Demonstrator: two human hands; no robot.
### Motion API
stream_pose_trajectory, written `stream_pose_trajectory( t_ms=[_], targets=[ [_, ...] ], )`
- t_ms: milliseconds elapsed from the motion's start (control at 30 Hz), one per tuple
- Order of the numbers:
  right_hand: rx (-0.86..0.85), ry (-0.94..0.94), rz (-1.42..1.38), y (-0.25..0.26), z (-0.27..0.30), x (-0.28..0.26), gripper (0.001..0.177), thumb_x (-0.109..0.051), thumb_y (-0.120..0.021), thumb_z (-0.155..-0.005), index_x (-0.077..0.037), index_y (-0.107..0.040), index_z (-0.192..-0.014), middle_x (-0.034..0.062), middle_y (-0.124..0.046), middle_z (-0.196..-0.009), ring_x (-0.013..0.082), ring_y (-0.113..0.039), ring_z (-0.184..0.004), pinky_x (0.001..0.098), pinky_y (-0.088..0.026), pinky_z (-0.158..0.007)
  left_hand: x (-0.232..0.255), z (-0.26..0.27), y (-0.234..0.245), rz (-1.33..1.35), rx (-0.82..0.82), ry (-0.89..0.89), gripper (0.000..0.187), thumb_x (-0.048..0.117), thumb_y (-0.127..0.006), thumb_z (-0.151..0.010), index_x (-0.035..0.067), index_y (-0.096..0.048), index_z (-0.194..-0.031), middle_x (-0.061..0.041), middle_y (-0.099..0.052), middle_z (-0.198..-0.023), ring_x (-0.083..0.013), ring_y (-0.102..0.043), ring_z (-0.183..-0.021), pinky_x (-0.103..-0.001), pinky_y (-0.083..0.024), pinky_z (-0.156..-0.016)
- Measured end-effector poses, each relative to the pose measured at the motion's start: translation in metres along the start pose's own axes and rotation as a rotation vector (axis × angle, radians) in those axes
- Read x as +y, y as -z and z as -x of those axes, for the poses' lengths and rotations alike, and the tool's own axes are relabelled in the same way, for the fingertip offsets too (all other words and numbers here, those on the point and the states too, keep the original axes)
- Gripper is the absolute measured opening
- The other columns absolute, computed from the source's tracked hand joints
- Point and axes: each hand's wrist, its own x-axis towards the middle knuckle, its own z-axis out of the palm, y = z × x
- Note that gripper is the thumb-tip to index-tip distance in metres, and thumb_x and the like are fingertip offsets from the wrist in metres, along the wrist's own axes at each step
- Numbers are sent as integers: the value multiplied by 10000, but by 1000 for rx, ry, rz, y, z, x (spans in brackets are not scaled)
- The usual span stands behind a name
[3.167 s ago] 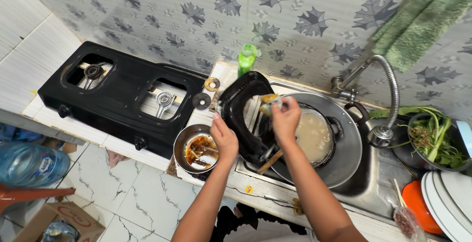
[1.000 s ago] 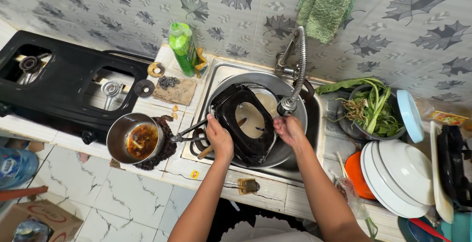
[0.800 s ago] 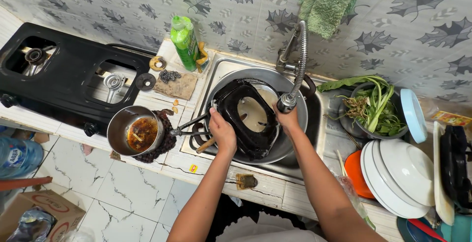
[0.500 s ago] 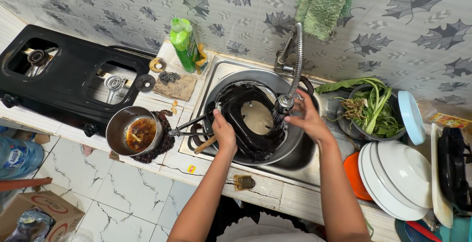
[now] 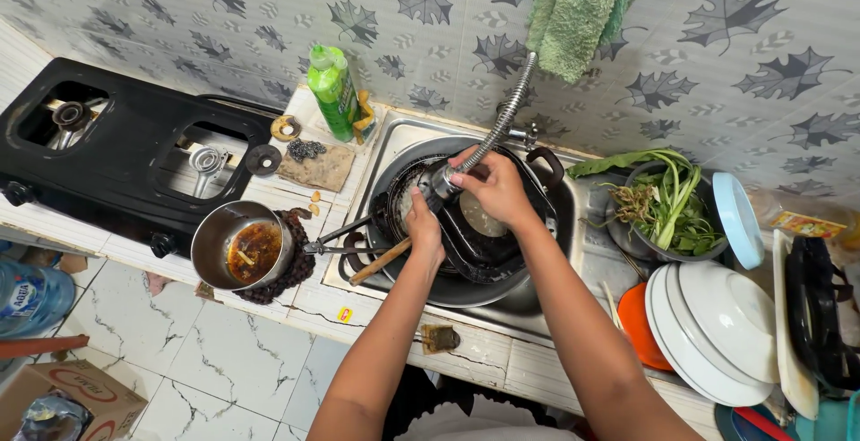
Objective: The person rinses a black cooker lid and inner pot under the faucet in the sink, scrubs them with a sponge, and pours out the water. They then place the lid on the gas stove, adjust the burner parts, and scrub a large wok in the sink with a sponge.
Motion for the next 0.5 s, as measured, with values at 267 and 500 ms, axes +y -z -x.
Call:
stream_pose_trajectory(
  t_ms=[267, 500],
  targets=[
    [33, 90, -19, -14, -10, -8, 215, 82, -721, -882, 6, -660, -1073, 121, -728, -1212, 126, -678, -1024, 285, -548, -935, 14, -18, -5, -65, 58, -146, 543, 456, -483, -1059, -25, -723, -1129, -93, -714, -1013, -159, -585, -903, -330, -487, -856],
    [-30, 99, 31, -3, -6, -12, 213, 66, -743, -872, -2, -677, -1063, 102, -739, -1157, 135, -690, -1027, 292, -568, -941, 32, -22, -2, -12, 110, -175, 505, 437, -506, -1044, -27, -700, -1094, -86, -738, -1004, -161, -642, -897, -320, -509, -856]
  ],
)
